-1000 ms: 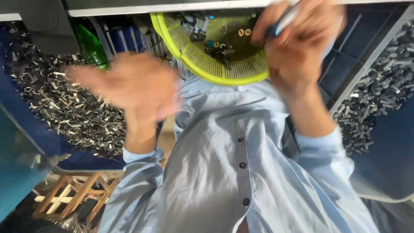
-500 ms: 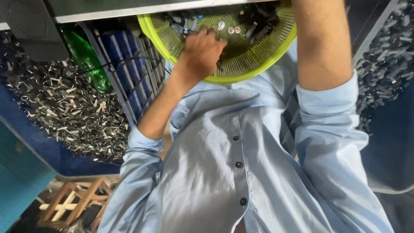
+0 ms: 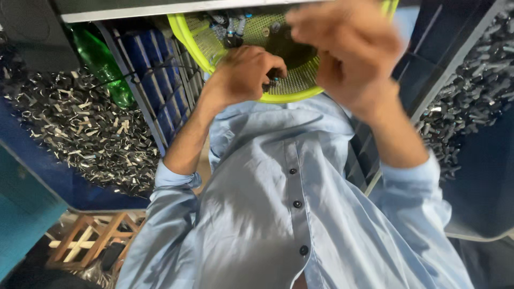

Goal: The person repeatedly picks small cylindrical components from a yellow basket, inserts them into a machine slot, and returns them to the basket. The person handles the components one at a time throughout the clip.

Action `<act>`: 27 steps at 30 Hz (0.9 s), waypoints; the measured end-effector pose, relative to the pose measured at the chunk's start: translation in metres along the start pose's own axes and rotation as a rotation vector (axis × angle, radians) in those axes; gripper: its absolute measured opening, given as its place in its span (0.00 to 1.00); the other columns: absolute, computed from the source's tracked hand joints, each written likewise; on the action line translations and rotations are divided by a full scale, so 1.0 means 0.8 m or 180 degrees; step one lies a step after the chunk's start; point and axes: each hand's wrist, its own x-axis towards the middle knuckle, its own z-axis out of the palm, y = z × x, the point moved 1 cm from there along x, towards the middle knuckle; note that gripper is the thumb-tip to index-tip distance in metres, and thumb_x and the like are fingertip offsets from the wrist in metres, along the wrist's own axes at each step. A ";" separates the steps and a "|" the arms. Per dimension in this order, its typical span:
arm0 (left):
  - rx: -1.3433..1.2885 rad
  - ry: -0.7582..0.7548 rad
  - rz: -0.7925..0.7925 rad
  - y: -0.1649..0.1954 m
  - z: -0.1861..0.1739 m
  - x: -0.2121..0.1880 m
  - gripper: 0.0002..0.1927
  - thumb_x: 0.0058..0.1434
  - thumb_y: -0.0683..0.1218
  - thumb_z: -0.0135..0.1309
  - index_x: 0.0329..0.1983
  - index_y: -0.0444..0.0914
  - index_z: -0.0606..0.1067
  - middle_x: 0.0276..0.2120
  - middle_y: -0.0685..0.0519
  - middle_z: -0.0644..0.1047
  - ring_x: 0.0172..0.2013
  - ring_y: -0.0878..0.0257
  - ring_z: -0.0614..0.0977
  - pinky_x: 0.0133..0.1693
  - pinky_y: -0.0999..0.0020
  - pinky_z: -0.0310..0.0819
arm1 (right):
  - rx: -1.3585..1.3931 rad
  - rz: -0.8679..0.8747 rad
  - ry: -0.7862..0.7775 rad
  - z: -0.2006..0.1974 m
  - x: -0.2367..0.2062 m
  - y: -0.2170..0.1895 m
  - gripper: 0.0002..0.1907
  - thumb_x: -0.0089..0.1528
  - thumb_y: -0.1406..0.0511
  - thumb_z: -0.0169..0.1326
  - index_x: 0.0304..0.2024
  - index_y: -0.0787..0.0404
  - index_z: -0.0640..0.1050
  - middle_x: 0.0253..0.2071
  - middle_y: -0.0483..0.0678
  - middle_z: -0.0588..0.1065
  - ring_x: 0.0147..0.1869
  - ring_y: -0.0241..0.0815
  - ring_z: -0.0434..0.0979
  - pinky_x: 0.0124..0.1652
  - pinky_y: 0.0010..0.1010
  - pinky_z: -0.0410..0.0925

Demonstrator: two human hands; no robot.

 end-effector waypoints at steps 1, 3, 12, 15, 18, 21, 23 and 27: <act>-0.0067 0.0153 0.0164 0.003 0.000 -0.003 0.19 0.49 0.34 0.56 0.45 0.41 0.81 0.35 0.50 0.83 0.40 0.52 0.83 0.44 0.56 0.73 | 0.0241 0.0242 -0.0117 0.012 -0.022 0.008 0.12 0.66 0.82 0.55 0.50 0.67 0.75 0.52 0.53 0.78 0.54 0.49 0.80 0.52 0.34 0.73; -0.0099 0.0359 0.0316 0.006 0.001 -0.006 0.20 0.47 0.35 0.57 0.45 0.40 0.80 0.36 0.49 0.82 0.40 0.50 0.82 0.44 0.55 0.73 | 0.0711 0.1010 -0.0335 0.037 -0.067 0.016 0.16 0.64 0.82 0.55 0.53 0.67 0.75 0.52 0.54 0.79 0.53 0.49 0.82 0.52 0.35 0.74; -0.0974 0.0109 -0.0058 0.022 -0.016 0.001 0.21 0.55 0.33 0.55 0.53 0.37 0.76 0.43 0.49 0.80 0.41 0.56 0.85 0.42 0.66 0.80 | 0.1219 0.2062 -0.0607 0.083 -0.122 0.027 0.32 0.55 0.83 0.53 0.62 0.66 0.73 0.50 0.57 0.78 0.52 0.49 0.82 0.52 0.35 0.75; -0.1040 0.0446 0.0191 0.035 -0.019 -0.016 0.29 0.50 0.28 0.53 0.57 0.36 0.75 0.42 0.48 0.77 0.44 0.56 0.81 0.42 0.67 0.80 | 0.2289 0.2345 -0.0050 0.086 -0.127 0.031 0.25 0.61 0.81 0.59 0.60 0.64 0.74 0.51 0.52 0.78 0.54 0.43 0.81 0.55 0.32 0.75; -0.2124 0.0611 0.0235 0.037 -0.016 -0.026 0.31 0.54 0.27 0.49 0.62 0.37 0.73 0.44 0.52 0.74 0.47 0.61 0.80 0.47 0.68 0.83 | 0.4088 0.2618 0.0664 0.082 -0.140 0.038 0.21 0.65 0.80 0.61 0.59 0.62 0.74 0.50 0.49 0.74 0.53 0.39 0.77 0.53 0.27 0.72; -0.3541 0.0949 0.0497 0.031 -0.010 -0.024 0.23 0.60 0.30 0.53 0.59 0.36 0.73 0.47 0.54 0.74 0.49 0.63 0.79 0.52 0.66 0.79 | 0.5674 0.3152 0.1288 0.075 -0.151 0.039 0.17 0.67 0.77 0.59 0.57 0.61 0.73 0.52 0.51 0.72 0.51 0.39 0.74 0.49 0.24 0.71; -0.4832 0.1189 0.0500 0.025 -0.006 -0.022 0.16 0.63 0.33 0.57 0.54 0.35 0.74 0.46 0.54 0.73 0.44 0.63 0.79 0.47 0.67 0.77 | 0.6451 0.3453 0.1693 0.072 -0.152 0.038 0.15 0.67 0.74 0.58 0.56 0.63 0.72 0.56 0.56 0.71 0.51 0.41 0.72 0.50 0.26 0.72; -0.5120 0.1035 -0.0018 0.025 -0.003 -0.025 0.14 0.59 0.41 0.62 0.47 0.32 0.76 0.36 0.52 0.73 0.36 0.63 0.74 0.36 0.68 0.67 | 0.6835 0.3338 0.1487 0.079 -0.145 0.034 0.19 0.60 0.84 0.51 0.47 0.59 0.71 0.55 0.52 0.72 0.53 0.40 0.74 0.53 0.26 0.73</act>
